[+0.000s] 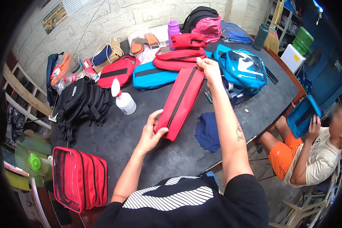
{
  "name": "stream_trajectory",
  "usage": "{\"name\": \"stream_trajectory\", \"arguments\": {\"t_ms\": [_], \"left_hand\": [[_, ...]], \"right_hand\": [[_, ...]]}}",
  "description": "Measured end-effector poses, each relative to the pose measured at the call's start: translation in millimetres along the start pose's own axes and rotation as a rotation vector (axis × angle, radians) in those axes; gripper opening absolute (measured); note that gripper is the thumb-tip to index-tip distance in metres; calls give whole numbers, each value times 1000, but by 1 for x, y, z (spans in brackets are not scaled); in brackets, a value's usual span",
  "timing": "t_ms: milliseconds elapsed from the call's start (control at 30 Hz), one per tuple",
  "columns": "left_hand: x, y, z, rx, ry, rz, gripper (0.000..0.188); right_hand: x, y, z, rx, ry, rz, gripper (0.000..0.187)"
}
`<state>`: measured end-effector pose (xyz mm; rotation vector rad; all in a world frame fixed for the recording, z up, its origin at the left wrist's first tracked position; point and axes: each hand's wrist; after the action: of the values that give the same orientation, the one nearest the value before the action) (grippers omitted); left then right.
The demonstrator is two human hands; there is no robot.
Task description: Clean and inspect small red storage pouches on a workbench area.
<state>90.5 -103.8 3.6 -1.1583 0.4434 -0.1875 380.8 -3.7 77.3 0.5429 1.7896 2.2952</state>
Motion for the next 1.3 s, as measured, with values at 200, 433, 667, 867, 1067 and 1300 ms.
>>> {"name": "stream_trajectory", "arguments": {"t_ms": [200, 433, 667, 867, 1067, 1300], "left_hand": [[-8, -30, 44, 142, -227, -45, 55], [-8, -59, 61, 119, -237, -220, 45], [-14, -25, 40, 48, -209, -160, 52], [-12, -26, 38, -11, -375, 113, 42], [-13, -7, 13, -30, -311, 140, 35], [-25, -4, 5, -23, -301, -1, 31]], "right_hand": [[50, 51, -53, -285, 156, -241, 29], [52, 34, -52, -533, 46, -506, 24], [59, 35, -70, -300, 175, -350, 28], [96, 1, -146, -255, 276, -447, 24], [83, -15, -111, -521, 157, -866, 24], [15, -119, 37, 317, 55, -454, 30]]}}
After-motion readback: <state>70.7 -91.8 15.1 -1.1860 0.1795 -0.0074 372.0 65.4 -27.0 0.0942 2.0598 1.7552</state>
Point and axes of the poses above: each hand's wrist, its own z-axis towards the middle knuckle, its own x-axis out of the palm, y = z × x, and after that the axes turned 2 degrees about -y, right-handed
